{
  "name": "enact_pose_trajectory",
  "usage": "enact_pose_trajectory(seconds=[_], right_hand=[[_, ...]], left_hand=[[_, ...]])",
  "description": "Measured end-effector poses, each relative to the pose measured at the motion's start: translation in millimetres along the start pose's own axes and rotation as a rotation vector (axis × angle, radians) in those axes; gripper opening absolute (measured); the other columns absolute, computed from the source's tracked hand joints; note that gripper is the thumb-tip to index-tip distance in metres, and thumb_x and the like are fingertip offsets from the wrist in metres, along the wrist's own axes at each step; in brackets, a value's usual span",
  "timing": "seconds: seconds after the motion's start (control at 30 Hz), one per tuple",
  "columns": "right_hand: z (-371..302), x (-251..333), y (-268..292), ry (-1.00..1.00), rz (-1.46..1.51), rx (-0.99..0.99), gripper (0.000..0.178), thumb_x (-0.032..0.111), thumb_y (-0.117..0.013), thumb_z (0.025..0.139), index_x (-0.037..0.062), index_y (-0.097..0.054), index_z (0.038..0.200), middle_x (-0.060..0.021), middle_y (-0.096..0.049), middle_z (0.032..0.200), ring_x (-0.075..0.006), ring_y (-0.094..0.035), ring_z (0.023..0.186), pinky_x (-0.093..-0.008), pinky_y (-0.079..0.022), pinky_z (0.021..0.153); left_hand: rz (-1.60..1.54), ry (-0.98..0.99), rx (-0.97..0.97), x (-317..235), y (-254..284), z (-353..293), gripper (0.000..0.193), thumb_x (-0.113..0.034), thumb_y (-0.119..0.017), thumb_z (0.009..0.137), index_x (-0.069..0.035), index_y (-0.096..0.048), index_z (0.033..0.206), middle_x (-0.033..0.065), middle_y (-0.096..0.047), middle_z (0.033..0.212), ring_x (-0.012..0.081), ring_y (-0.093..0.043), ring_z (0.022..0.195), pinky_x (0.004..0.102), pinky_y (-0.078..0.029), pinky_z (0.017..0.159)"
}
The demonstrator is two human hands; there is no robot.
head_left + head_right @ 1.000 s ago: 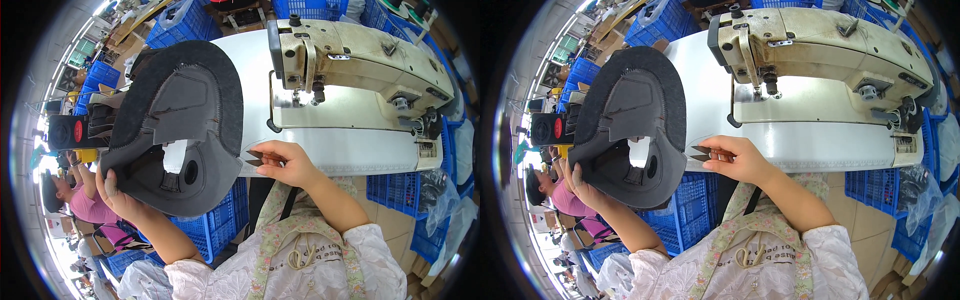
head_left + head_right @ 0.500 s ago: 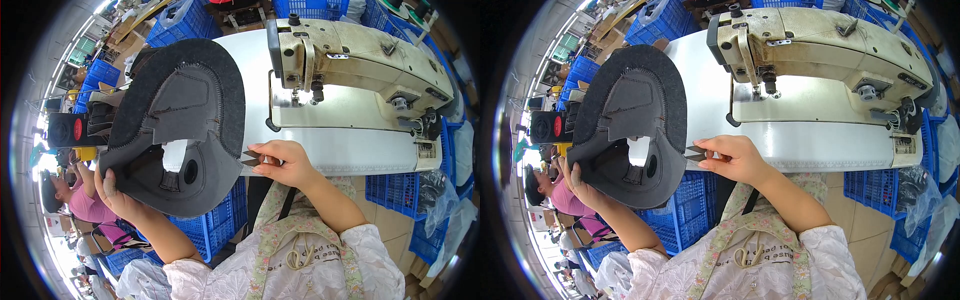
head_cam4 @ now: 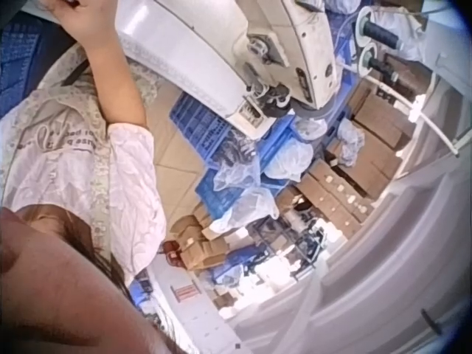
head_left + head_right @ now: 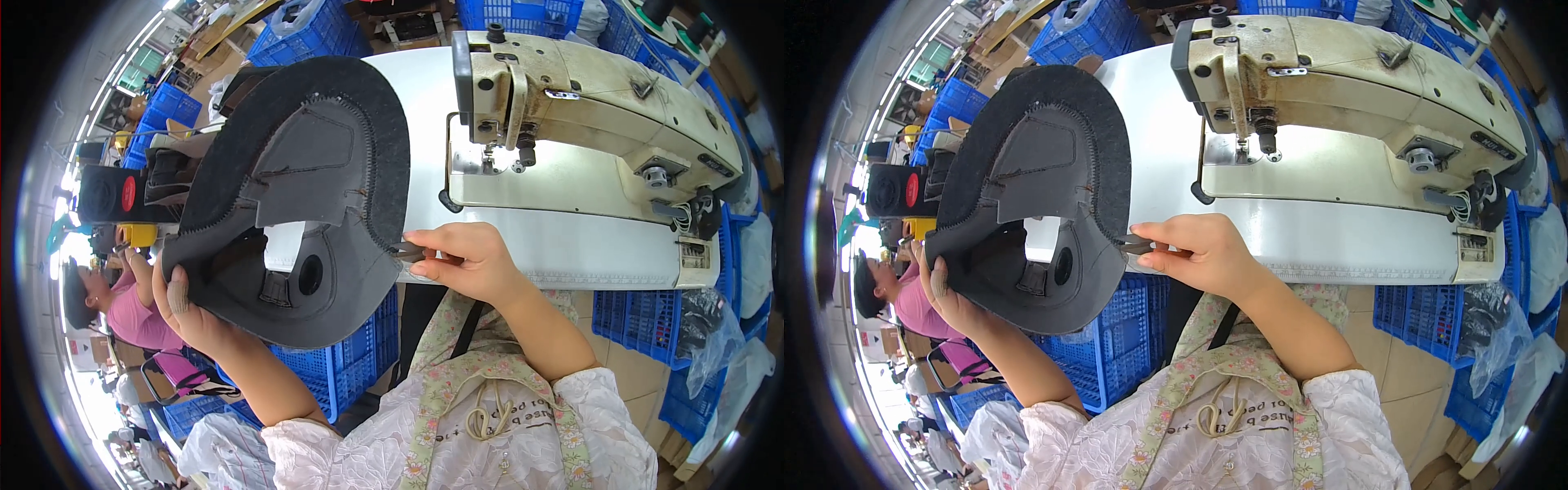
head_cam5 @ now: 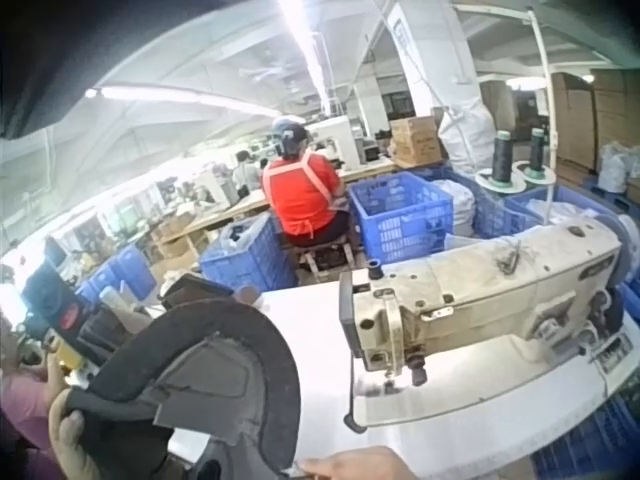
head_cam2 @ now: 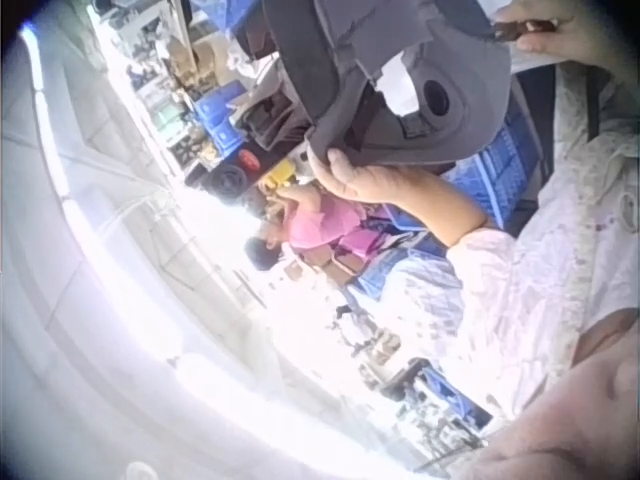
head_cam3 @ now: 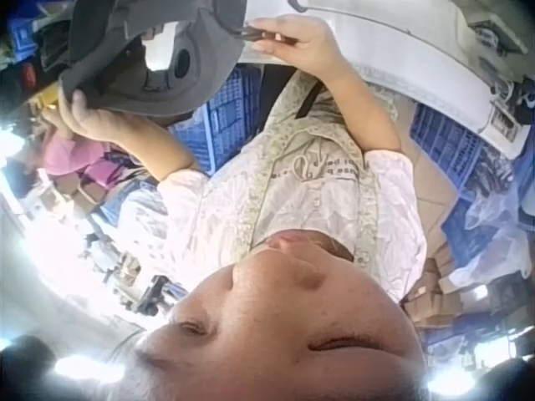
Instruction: Operating an industrial sewing machine to stitch together components of a leather shoe upper.
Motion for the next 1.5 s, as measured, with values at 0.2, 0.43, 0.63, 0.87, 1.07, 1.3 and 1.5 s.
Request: enact_pose_trajectory(seconds=[0.2,0.43,0.63,0.87,1.07,1.3,1.5], right_hand=[[0,9,1,-0.076,0.018,-0.013,0.036,0.014,-0.083,0.077,0.0080,-0.074,0.112,-0.0035,-0.068,0.076,-0.0110,-0.053,0.052,-0.0250,-0.041,0.048],[-6,10,3,-0.053,0.002,-0.023,0.039,0.013,-0.084,0.076,0.0080,-0.073,0.114,-0.0032,-0.069,0.077,-0.0083,-0.049,0.051,-0.0235,-0.039,0.047],[-9,9,3,-0.078,0.013,-0.031,0.040,0.014,-0.083,0.077,0.0085,-0.073,0.115,-0.0031,-0.068,0.076,-0.0079,-0.048,0.051,-0.0231,-0.038,0.047],[-9,13,4,-0.001,0.000,-0.009,0.041,0.015,-0.084,0.076,0.0092,-0.073,0.115,-0.0029,-0.067,0.076,-0.0101,-0.051,0.052,-0.0241,-0.040,0.047],[-10,12,6,0.015,-0.002,-0.012,0.041,0.014,-0.083,0.077,0.0093,-0.073,0.116,-0.0034,-0.067,0.076,-0.0109,-0.052,0.052,-0.0241,-0.041,0.047],[-7,13,8,0.005,0.053,0.037,0.043,0.012,-0.084,0.076,0.0079,-0.073,0.117,-0.0050,-0.067,0.075,-0.0119,-0.055,0.055,-0.0249,-0.043,0.051],[-2,16,9,0.036,0.032,0.037,0.039,0.011,-0.083,0.075,0.0044,-0.074,0.113,-0.0073,-0.067,0.075,-0.0144,-0.059,0.057,-0.0263,-0.044,0.052]], left_hand=[[-0.020,-0.013,-0.028,-15,-4,-6,0.036,-0.005,-0.051,0.092,0.012,-0.057,0.123,0.0148,-0.052,0.142,0.0283,-0.061,0.117,0.0408,-0.048,0.105],[-0.054,-0.027,-0.035,-26,-2,-8,0.039,-0.006,-0.053,0.090,0.014,-0.057,0.124,0.0112,-0.041,0.154,0.0260,-0.055,0.125,0.0398,-0.044,0.109],[-0.084,-0.004,-0.022,-26,2,-9,0.038,-0.006,-0.052,0.092,0.014,-0.057,0.124,0.0123,-0.041,0.155,0.0261,-0.057,0.123,0.0393,-0.044,0.108],[-0.060,-0.013,-0.015,-23,6,-6,0.035,-0.005,-0.052,0.092,0.013,-0.057,0.121,0.0136,-0.039,0.156,0.0273,-0.056,0.124,0.0395,-0.045,0.108],[-0.054,-0.018,-0.003,-23,3,-8,0.032,-0.002,-0.050,0.093,0.013,-0.057,0.121,0.0128,-0.040,0.155,0.0291,-0.056,0.125,0.0411,-0.046,0.108],[-0.071,0.015,-0.005,-21,4,-8,0.030,-0.002,-0.052,0.093,0.013,-0.058,0.119,0.0122,-0.042,0.153,0.0291,-0.058,0.122,0.0416,-0.046,0.107],[-0.086,-0.008,0.010,-19,1,-7,0.032,-0.002,-0.054,0.092,0.013,-0.058,0.121,0.0118,-0.044,0.151,0.0290,-0.060,0.119,0.0418,-0.047,0.106]])
Point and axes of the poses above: each hand's wrist, its own z-axis towards the middle knuckle, its own y-axis out of the back of the hand, x = y × z, the point moved 4 cm from there along z, towards the middle knuckle
